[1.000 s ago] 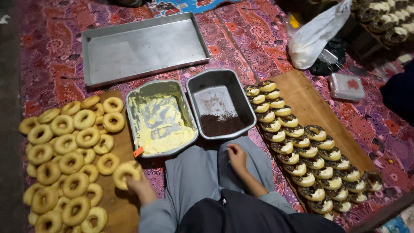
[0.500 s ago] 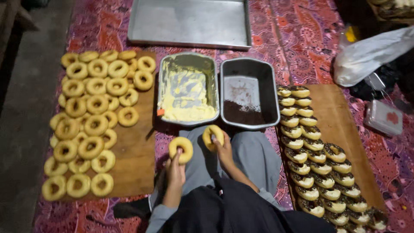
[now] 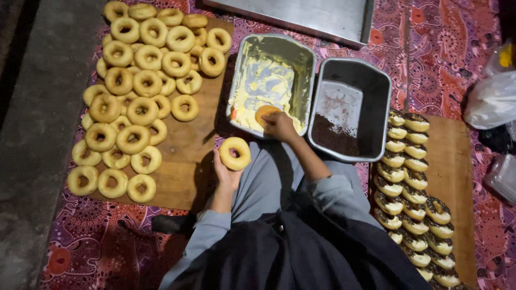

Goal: The person sits on a patterned rug and repeatedly picks up plain donuts, dips them into a yellow cream, then into a dark crumb mixture, and places them on a wooden board. The process is repeated for multiple donuts.

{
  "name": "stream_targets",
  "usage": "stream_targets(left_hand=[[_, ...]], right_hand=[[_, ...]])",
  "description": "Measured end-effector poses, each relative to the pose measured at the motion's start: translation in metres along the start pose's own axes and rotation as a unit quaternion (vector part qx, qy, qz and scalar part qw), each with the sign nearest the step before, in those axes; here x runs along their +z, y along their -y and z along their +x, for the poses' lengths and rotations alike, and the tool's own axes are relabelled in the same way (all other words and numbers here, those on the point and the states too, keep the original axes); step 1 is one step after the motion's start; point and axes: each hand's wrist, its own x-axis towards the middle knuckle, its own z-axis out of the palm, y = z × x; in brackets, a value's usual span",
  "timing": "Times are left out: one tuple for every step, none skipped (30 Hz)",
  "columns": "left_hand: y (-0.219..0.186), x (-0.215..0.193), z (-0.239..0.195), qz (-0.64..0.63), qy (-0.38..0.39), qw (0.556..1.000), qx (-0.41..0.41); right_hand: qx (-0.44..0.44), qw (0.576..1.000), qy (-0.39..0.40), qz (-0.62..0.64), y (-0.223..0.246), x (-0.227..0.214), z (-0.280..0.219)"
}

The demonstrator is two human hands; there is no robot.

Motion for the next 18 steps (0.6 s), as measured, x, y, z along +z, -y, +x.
stream_targets(left_hand=[[0.000,-0.004,0.007,-0.006,-0.003,1.000,-0.009],[0.000,-0.007,0.014,-0.008,-0.003,1.000,-0.019],[0.000,-0.009,0.022,-0.013,-0.002,0.999,-0.032],[0.000,-0.009,0.031,-0.023,0.000,0.999,-0.022],[0.003,-0.010,0.039,-0.032,-0.001,0.999,-0.017],[0.006,-0.011,0.044,-0.040,-0.002,0.999,-0.011],[0.007,-0.009,0.052,-0.002,-0.028,1.000,-0.009],[0.008,-0.007,0.059,0.036,-0.054,0.998,-0.007],[0.011,-0.009,0.060,0.076,-0.081,0.994,-0.007],[0.014,-0.012,0.059,0.055,-0.045,0.997,-0.011],[0.016,-0.013,0.059,0.035,-0.008,0.999,-0.013],[0.018,-0.014,0.059,0.014,0.030,0.999,-0.016],[0.022,-0.015,0.058,0.009,0.046,0.999,-0.005],[0.026,-0.017,0.056,0.003,0.062,0.998,0.007],[0.029,-0.018,0.056,-0.002,0.079,0.997,0.020],[0.031,-0.017,0.056,-0.020,0.091,0.995,0.030],[0.032,-0.015,0.058,-0.025,0.099,0.994,0.034],[0.032,-0.016,0.055,-0.021,0.089,0.995,0.031]], right_hand=[[0.025,0.999,0.035,0.004,0.004,0.000,0.005],[0.040,0.998,0.038,-0.022,0.013,-0.001,0.005],[0.053,0.997,0.041,-0.048,0.027,0.000,-0.001],[0.067,0.994,0.043,-0.074,0.043,0.002,-0.011],[0.015,0.999,0.036,0.028,0.062,0.005,-0.030],[-0.036,0.990,0.027,0.131,0.081,0.009,-0.049],[-0.092,0.991,0.023,0.100,0.092,0.008,-0.057],[-0.147,0.987,0.018,0.068,0.100,0.007,-0.062],[-0.200,0.979,0.013,0.037,0.105,0.006,-0.066],[-0.163,0.986,-0.008,0.025,0.105,0.005,-0.066],[-0.128,0.991,-0.031,0.014,0.100,0.002,-0.059],[-0.093,0.994,-0.054,0.003,0.093,-0.003,-0.049],[-0.081,0.992,-0.084,-0.046,0.083,-0.007,-0.039],[-0.069,0.987,-0.113,-0.095,0.075,-0.010,-0.030],[-0.042,0.990,-0.092,-0.101,0.069,-0.012,-0.025],[-0.014,0.992,-0.071,-0.107,0.066,-0.014,-0.022],[0.014,0.992,-0.051,-0.113,0.066,-0.014,-0.022],[-0.008,0.996,-0.055,-0.067,0.070,-0.012,-0.030]])
